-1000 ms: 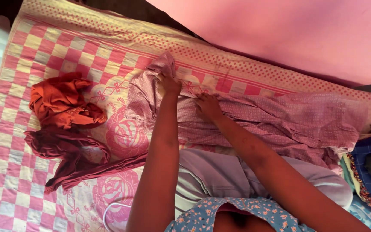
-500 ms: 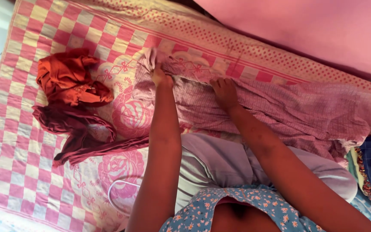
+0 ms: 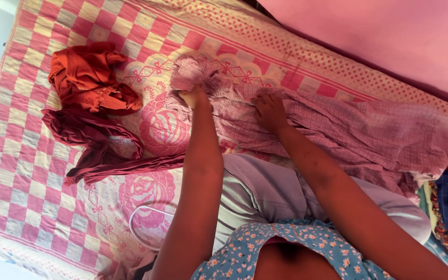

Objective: Fold a pink checkered shirt while sitting.

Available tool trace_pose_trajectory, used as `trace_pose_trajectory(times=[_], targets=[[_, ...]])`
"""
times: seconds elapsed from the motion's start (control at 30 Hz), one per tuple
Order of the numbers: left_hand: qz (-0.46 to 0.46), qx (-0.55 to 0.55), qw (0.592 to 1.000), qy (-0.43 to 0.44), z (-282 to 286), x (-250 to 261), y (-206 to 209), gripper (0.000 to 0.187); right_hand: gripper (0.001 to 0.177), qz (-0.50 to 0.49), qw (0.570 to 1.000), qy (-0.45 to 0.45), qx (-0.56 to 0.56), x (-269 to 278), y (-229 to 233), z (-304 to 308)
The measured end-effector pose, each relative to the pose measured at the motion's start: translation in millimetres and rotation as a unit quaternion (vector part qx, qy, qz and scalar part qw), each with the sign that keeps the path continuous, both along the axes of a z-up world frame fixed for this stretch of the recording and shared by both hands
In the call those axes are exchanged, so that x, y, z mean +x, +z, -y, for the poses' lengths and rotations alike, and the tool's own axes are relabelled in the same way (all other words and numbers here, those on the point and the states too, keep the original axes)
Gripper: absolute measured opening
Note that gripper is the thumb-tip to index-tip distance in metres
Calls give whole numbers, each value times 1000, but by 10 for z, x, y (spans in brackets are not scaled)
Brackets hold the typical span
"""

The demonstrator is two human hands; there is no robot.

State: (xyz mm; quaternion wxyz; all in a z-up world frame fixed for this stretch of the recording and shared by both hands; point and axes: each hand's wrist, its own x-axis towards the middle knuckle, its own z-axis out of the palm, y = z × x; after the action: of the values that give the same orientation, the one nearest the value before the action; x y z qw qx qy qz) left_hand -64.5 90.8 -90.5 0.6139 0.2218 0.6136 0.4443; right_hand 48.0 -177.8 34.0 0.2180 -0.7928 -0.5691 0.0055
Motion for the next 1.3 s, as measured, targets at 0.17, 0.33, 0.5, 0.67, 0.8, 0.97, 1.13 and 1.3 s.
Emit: trace_pose_trajectory(times=[0.17, 0.33, 0.5, 0.67, 0.8, 0.97, 1.13, 1.3], targets=[[-502, 281, 812, -96, 217, 47, 1045, 100, 38, -82, 996, 9, 46, -30, -116, -433], [-474, 357, 768, -242, -157, 139, 622, 81, 38, -147, 986, -36, 71, 91, -509, -767], [-459, 174, 795, -355, -582, 222, 810, 82, 40, -227, 969, -92, 43, 228, -641, -867], [-281, 109, 893, -333, -1119, 288, -120, 48, 14, -283, 947, -151, 16, 403, -861, -805], [-38, 72, 989, -121, -1018, 254, -212, 42, 15, -292, 930, -222, 38, 502, -731, -764], [-396, 264, 850, -226, -402, 180, 550, 76, 29, -172, 965, -175, 93, 337, -396, -610], [-571, 313, 633, -418, 205, 408, 623, 81, 48, -59, 990, -107, 70, 111, -416, -342], [-557, 355, 455, -598, 907, 616, 1222, 86, 54, -10, 991, -129, 19, 276, -649, 158]])
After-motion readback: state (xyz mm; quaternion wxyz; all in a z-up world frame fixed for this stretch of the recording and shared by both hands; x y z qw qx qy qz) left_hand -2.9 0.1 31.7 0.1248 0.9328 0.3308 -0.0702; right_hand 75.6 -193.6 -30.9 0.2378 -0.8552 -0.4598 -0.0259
